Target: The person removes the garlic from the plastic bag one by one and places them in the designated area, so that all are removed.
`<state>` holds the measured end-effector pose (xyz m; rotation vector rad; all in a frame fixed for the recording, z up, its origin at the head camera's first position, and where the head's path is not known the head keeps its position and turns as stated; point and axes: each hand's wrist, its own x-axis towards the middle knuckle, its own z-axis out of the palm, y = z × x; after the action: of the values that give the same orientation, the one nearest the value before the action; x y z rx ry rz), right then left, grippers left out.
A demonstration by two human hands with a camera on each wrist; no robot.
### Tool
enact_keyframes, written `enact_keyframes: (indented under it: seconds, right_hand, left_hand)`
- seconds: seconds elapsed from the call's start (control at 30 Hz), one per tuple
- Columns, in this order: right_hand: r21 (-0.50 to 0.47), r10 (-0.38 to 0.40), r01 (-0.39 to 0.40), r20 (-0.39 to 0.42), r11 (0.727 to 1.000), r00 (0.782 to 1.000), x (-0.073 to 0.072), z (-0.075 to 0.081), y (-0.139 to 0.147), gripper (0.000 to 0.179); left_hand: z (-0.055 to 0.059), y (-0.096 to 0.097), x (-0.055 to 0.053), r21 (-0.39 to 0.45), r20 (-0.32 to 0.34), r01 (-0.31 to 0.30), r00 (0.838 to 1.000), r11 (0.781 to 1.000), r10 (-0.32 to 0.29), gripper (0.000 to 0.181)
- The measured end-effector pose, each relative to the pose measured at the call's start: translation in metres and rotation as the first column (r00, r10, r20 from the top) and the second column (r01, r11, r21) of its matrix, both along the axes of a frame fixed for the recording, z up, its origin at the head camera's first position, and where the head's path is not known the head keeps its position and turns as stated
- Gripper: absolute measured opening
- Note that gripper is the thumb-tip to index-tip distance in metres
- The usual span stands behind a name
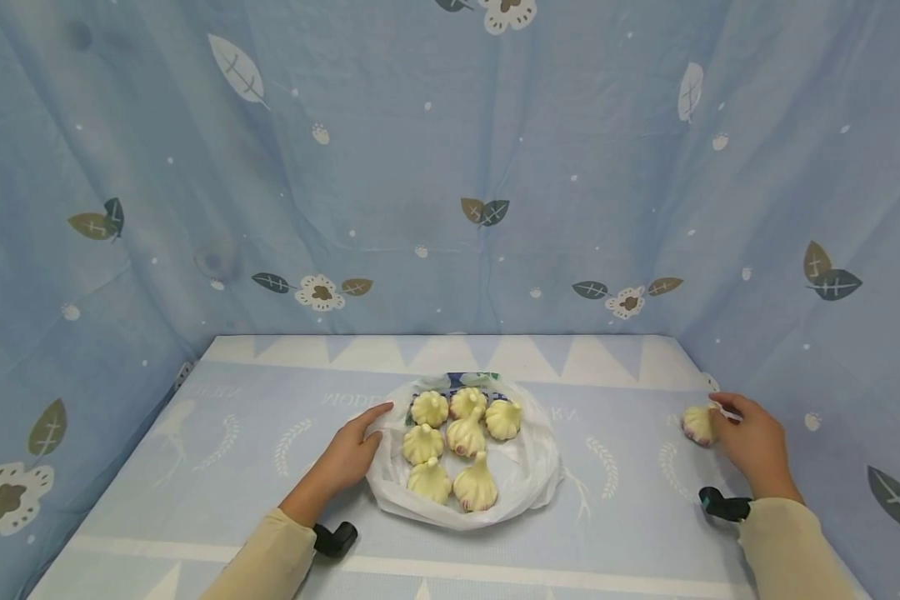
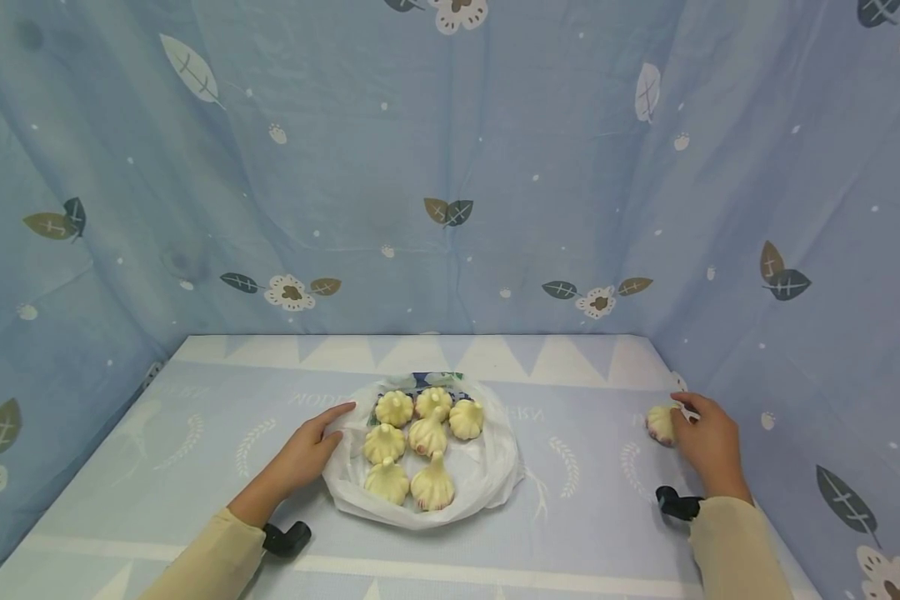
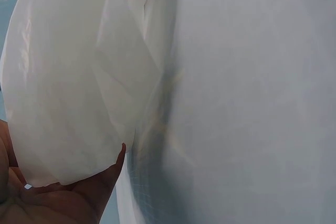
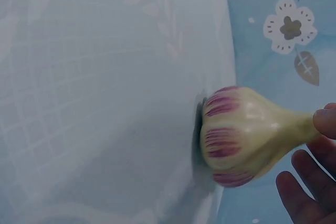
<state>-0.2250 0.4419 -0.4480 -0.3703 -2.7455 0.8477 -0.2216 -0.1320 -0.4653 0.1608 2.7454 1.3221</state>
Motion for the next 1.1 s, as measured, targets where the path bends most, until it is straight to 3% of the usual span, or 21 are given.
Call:
enact_keyframes:
  seconds: [0.3,0.57,0.8,0.97,1.1]
  right_hand:
    - [0.104,0.065,-0.058,-0.066,0.993,0.996,0.004,0.016,-0.019,0.04]
    - [0.117,0.154,-0.145,-0.075,0.983,0.985,0.006,0.035,-0.047,0.041]
    - [0.183,0.243,-0.211,-0.171,0.96,0.955,0.006,0.041,-0.074,0.036]
    - [0.176,0.274,-0.245,-0.167,0.953,0.947,0.007,0.044,-0.097,0.036]
    - [0.172,0.333,-0.303,-0.184,0.937,0.925,0.006,0.043,-0.114,0.036]
  left_hand:
    - [0.001,0.0,0.001,0.006,-0.007,0.005,1.0,1.0,-0.005,0.05]
    - [0.002,0.001,0.002,0.004,0.003,-0.006,1.0,1.0,0.006,0.05]
    - [0.002,0.001,0.001,0.013,0.016,-0.016,1.0,1.0,0.016,0.05]
    - [0.003,0.001,0.001,0.013,0.02,-0.015,1.0,1.0,0.015,0.05]
    - [0.003,0.002,-0.001,0.015,0.027,-0.026,0.999,1.0,0.026,0.05]
